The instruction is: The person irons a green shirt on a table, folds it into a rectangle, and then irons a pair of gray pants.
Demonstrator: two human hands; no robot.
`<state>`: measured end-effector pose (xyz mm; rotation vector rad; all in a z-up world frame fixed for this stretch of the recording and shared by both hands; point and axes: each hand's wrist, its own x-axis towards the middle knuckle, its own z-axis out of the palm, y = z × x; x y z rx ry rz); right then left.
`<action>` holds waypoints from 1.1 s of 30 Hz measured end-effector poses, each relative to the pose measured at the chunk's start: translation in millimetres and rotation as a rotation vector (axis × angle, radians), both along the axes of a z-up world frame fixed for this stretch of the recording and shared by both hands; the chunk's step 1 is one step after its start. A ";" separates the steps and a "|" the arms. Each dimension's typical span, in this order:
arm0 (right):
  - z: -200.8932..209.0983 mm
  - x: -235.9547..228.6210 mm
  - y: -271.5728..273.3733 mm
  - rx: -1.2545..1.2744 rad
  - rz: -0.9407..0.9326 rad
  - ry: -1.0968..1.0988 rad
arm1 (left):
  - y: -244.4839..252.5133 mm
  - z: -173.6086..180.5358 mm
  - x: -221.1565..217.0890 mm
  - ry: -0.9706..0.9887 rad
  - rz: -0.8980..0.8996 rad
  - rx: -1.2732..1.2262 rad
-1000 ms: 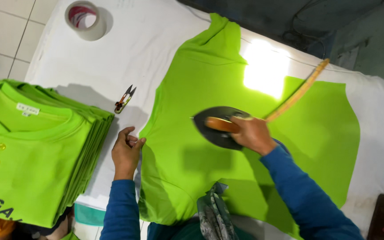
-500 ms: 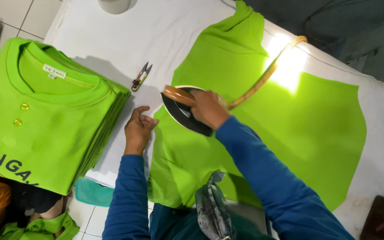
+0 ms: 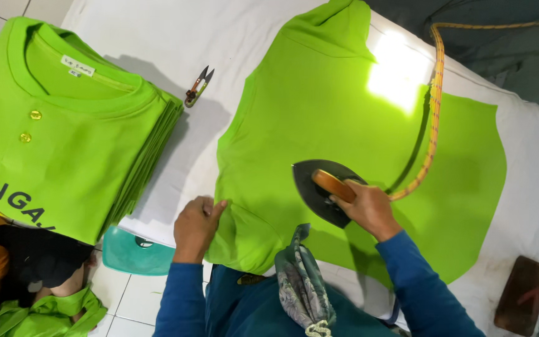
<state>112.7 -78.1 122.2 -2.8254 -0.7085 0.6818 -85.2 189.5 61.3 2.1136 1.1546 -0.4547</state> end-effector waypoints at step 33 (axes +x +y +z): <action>23.0 -59.6 -313.4 0.200 -1.316 0.072 | -89.8 -66.3 -29.1 -0.304 -0.428 0.148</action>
